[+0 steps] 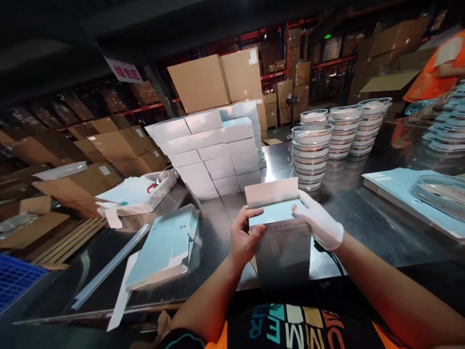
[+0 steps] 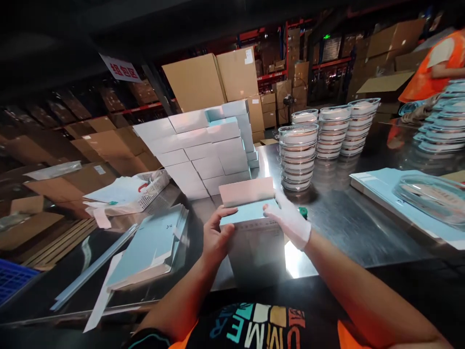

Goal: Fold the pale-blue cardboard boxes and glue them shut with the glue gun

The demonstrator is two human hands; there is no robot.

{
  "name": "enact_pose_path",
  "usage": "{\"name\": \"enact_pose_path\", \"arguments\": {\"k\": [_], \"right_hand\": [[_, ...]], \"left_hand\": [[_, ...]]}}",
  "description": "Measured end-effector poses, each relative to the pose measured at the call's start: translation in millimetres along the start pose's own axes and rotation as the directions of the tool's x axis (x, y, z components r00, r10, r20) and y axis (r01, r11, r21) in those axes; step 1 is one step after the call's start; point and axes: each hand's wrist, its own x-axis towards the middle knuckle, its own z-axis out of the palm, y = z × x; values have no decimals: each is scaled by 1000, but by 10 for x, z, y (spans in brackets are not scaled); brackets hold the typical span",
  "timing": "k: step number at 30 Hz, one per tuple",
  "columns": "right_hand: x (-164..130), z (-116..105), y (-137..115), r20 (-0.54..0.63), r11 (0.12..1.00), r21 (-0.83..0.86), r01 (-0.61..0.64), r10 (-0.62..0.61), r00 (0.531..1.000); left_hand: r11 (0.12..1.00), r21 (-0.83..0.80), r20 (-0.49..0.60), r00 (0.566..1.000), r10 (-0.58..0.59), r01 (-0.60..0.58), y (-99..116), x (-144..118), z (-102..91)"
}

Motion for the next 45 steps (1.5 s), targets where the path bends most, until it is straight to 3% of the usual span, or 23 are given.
{"name": "enact_pose_path", "arguments": {"k": [3,7,12,16,19,22,24,25,27,29,31,33,34,36,39,42,45], "right_hand": [[-36,43,-191,128,1000,-3,-17,18,992],[-75,-179,-50,253,988,-61,145,-125,959],[-227,-211,73,237,933,-77,351,-325,916],[-232,-157,16,245,864,-47,502,-477,844],[-157,-134,-2,279,783,-119,611,-564,777],[-79,-31,-8,349,618,-239,749,-665,660],[28,51,-20,426,552,-285,784,-660,619],[123,66,-33,457,559,-299,773,-628,631],[431,-15,-81,433,623,-371,689,-540,722],[887,-281,-158,230,667,-545,508,-464,856],[1409,-697,-242,-67,606,-765,219,-412,909],[1871,-1155,-298,-243,473,-879,-62,-331,912],[2047,-1359,-307,-277,377,-912,-161,-278,920],[2266,-1655,-288,-242,205,-958,-200,-206,948],[2324,-1787,-232,-147,87,-987,-132,-210,967],[2255,-1704,-247,-136,17,-991,-136,-271,953],[2216,-1616,-357,-157,-41,-983,-179,-322,934]], "left_hand": [[992,-4,19,992,127,-127,-85,-19,33],[972,-110,-71,977,203,-210,-153,-14,1],[957,-12,138,948,288,-289,-81,81,-93],[931,8,204,912,356,-365,-2,169,-196],[928,136,338,897,285,-347,143,285,-291],[843,367,569,812,130,-392,384,450,-330],[786,455,645,764,33,-418,529,555,-332],[779,474,645,765,10,-410,575,598,-342],[796,497,567,824,4,-346,581,653,-407],[829,513,357,934,31,-224,450,647,-540],[886,461,8,998,59,-56,189,567,-695],[955,282,-342,940,5,97,-158,431,-803],[975,146,-423,901,-94,170,-342,354,-824],[938,-139,-428,835,-346,317,-681,208,-795],[797,-384,-272,768,-580,466,-1031,52,-653],[725,-423,-120,759,-639,544,-1185,-40,-533],[739,-398,-68,786,-615,544,-1246,-118,-474]]}}
